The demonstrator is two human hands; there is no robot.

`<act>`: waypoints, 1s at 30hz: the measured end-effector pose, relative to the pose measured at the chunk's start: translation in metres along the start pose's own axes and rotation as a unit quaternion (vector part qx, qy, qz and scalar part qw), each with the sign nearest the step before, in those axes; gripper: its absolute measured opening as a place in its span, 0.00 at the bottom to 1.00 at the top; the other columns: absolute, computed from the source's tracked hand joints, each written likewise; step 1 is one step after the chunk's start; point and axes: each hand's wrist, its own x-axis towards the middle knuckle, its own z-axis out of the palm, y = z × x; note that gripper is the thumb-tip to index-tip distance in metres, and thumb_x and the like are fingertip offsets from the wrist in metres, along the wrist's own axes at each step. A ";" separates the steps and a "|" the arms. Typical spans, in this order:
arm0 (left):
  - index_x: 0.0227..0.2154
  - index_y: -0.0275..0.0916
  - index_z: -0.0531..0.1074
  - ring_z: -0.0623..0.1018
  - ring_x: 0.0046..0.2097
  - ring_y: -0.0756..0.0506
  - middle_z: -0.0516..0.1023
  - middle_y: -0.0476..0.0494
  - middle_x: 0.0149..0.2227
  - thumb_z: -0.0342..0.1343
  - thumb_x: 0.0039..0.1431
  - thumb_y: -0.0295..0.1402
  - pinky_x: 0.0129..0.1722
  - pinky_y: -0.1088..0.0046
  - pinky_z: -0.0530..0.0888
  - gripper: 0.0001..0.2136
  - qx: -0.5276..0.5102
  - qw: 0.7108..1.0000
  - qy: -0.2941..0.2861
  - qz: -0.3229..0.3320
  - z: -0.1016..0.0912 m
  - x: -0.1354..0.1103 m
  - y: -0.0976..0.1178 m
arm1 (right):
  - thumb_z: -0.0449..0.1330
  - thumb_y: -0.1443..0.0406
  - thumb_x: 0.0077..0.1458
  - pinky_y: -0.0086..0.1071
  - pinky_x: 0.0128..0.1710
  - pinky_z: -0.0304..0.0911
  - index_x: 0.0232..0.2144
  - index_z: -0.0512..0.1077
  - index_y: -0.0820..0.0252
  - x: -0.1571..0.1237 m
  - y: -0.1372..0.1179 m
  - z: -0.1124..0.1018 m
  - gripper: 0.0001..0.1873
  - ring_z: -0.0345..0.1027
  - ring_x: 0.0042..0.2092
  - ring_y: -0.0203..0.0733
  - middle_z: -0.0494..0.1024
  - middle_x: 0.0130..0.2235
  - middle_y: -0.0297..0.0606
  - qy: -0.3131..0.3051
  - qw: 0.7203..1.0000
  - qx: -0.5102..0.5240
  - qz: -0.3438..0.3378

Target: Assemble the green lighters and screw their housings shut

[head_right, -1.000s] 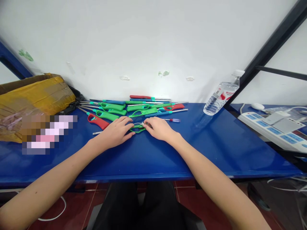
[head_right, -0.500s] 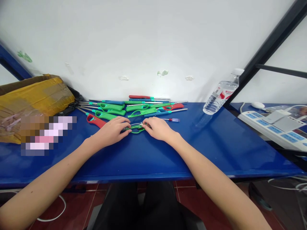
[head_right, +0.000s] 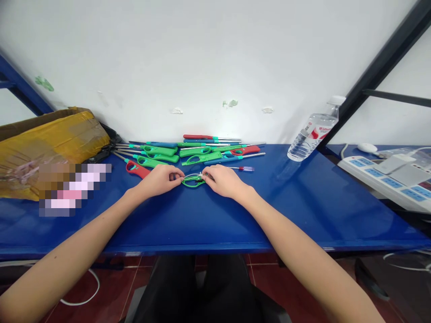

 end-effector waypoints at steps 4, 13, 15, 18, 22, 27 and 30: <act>0.32 0.38 0.80 0.77 0.29 0.48 0.80 0.48 0.27 0.56 0.55 0.32 0.32 0.74 0.69 0.08 -0.013 1.000 -0.013 -0.009 0.002 0.002 -0.003 | 0.52 0.62 0.66 0.37 0.41 0.64 0.43 0.75 0.59 -0.001 0.000 0.001 0.13 0.71 0.41 0.46 0.80 0.38 0.42 0.002 1.000 0.001 -0.003; 0.30 0.37 0.79 0.77 0.29 0.48 0.79 0.47 0.26 0.55 0.54 0.30 0.30 0.75 0.69 0.08 -0.038 0.996 -0.067 -0.033 -0.002 0.006 -0.001 | 0.55 0.63 0.63 0.40 0.47 0.65 0.38 0.72 0.60 0.000 0.001 0.004 0.08 0.68 0.46 0.48 0.76 0.42 0.44 0.034 0.999 0.026 -0.030; 0.30 0.37 0.78 0.77 0.29 0.48 0.79 0.47 0.26 0.54 0.53 0.30 0.30 0.75 0.68 0.07 -0.037 0.995 -0.083 -0.031 -0.003 0.007 0.000 | 0.56 0.63 0.63 0.40 0.44 0.65 0.39 0.72 0.59 0.000 0.000 0.003 0.07 0.69 0.44 0.47 0.77 0.40 0.42 0.015 0.999 0.037 -0.015; 0.30 0.37 0.76 0.76 0.28 0.47 0.78 0.47 0.27 0.52 0.55 0.29 0.29 0.74 0.68 0.07 -0.027 0.995 -0.100 -0.009 -0.003 0.006 0.001 | 0.56 0.63 0.62 0.40 0.43 0.65 0.39 0.72 0.58 0.000 -0.001 0.002 0.07 0.69 0.42 0.47 0.78 0.40 0.42 0.010 0.999 0.045 -0.008; 0.31 0.38 0.72 0.76 0.32 0.46 0.78 0.45 0.30 0.49 0.58 0.29 0.31 0.73 0.68 0.07 0.029 0.995 -0.089 0.034 -0.006 0.001 0.006 | 0.58 0.63 0.61 0.40 0.45 0.64 0.40 0.72 0.58 0.001 0.001 0.003 0.06 0.70 0.43 0.47 0.79 0.41 0.41 0.023 0.998 0.054 -0.022; 0.36 0.38 0.70 0.74 0.31 0.46 0.77 0.46 0.30 0.49 0.60 0.28 0.30 0.72 0.65 0.06 0.054 0.994 -0.081 0.044 -0.012 -0.004 0.012 | 0.60 0.64 0.60 0.37 0.43 0.64 0.39 0.72 0.58 0.001 0.003 0.003 0.05 0.70 0.41 0.44 0.78 0.40 0.39 0.042 0.995 0.075 -0.046; 0.36 0.38 0.71 0.74 0.30 0.46 0.76 0.47 0.29 0.49 0.60 0.27 0.30 0.73 0.64 0.06 0.038 0.995 -0.077 0.047 -0.012 -0.004 0.013 | 0.60 0.63 0.60 0.36 0.43 0.64 0.38 0.72 0.57 0.000 0.004 0.004 0.05 0.70 0.41 0.44 0.77 0.39 0.39 0.056 0.994 0.071 -0.058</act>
